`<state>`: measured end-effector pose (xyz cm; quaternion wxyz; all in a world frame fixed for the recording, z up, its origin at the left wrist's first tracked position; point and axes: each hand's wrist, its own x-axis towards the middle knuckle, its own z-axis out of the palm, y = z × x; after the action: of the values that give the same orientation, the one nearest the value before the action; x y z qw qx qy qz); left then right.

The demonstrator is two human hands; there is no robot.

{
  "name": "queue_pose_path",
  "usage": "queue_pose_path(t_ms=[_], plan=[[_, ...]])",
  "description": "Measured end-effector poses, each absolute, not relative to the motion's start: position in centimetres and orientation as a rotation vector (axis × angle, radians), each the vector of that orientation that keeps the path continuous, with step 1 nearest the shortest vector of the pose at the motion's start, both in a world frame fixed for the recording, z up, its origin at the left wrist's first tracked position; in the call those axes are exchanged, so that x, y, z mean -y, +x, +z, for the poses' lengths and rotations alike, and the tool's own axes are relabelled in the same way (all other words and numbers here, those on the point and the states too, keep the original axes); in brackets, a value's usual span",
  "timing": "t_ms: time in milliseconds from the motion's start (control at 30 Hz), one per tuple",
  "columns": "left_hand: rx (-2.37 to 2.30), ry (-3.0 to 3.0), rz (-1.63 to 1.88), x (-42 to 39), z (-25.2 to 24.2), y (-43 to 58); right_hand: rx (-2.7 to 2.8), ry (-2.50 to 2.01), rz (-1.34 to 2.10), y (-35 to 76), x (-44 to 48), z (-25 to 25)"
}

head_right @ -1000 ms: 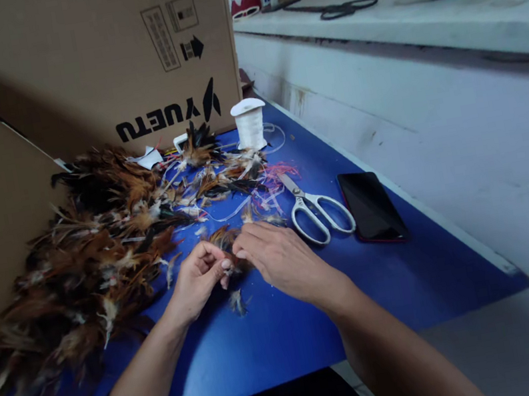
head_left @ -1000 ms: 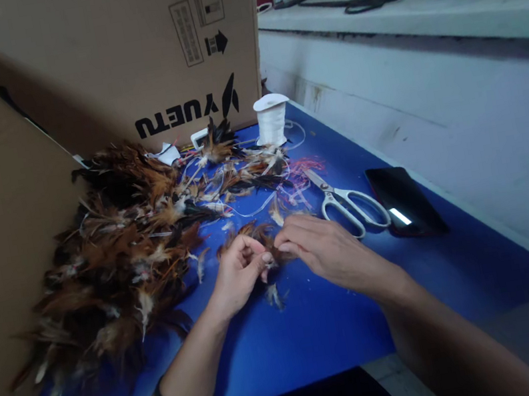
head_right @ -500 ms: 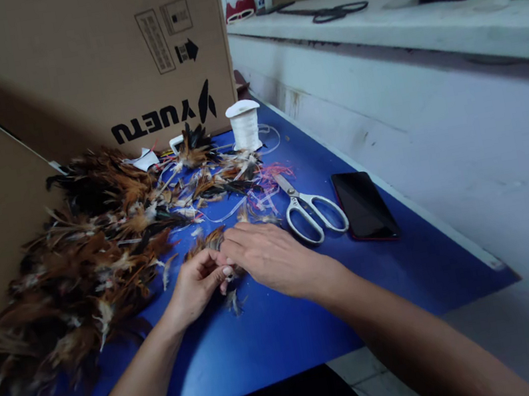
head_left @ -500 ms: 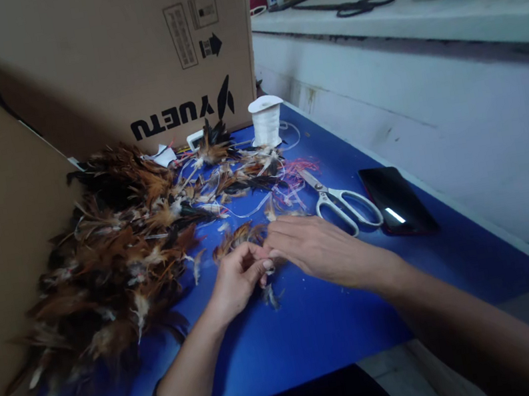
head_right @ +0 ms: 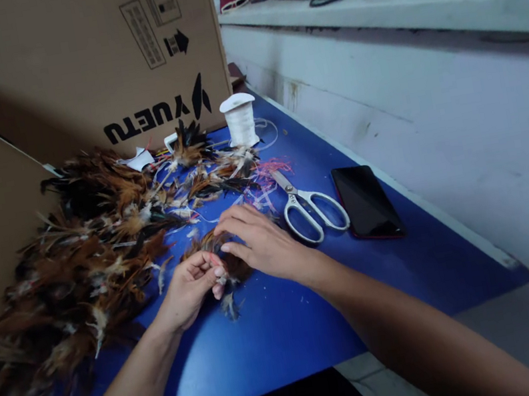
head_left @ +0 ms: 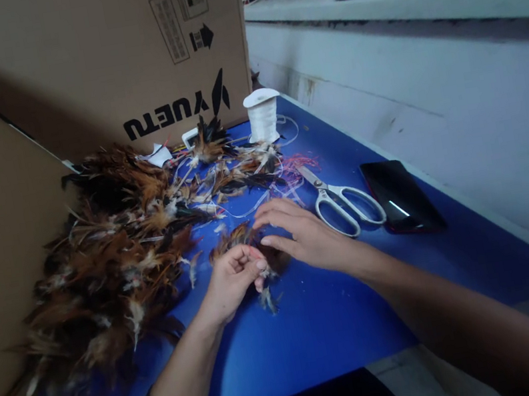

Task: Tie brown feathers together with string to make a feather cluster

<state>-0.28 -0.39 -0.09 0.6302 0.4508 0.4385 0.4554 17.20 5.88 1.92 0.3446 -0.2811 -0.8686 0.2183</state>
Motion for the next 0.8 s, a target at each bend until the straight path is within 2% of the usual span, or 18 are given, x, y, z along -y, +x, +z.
queue_pose_path(t_ms=[200,600,800], plan=[[-0.979,0.997,1.14,0.3,-0.1,-0.4,2.186,-0.698,0.508,18.0,-5.2,3.1],[-0.966,1.071,1.153,0.4,-0.1,-0.4,2.343,-0.644,0.723,17.3,-4.5,3.2],[-0.967,1.122,1.138,0.5,-0.3,-0.5,2.277,-0.633,0.94,17.3,-4.7,3.2]])
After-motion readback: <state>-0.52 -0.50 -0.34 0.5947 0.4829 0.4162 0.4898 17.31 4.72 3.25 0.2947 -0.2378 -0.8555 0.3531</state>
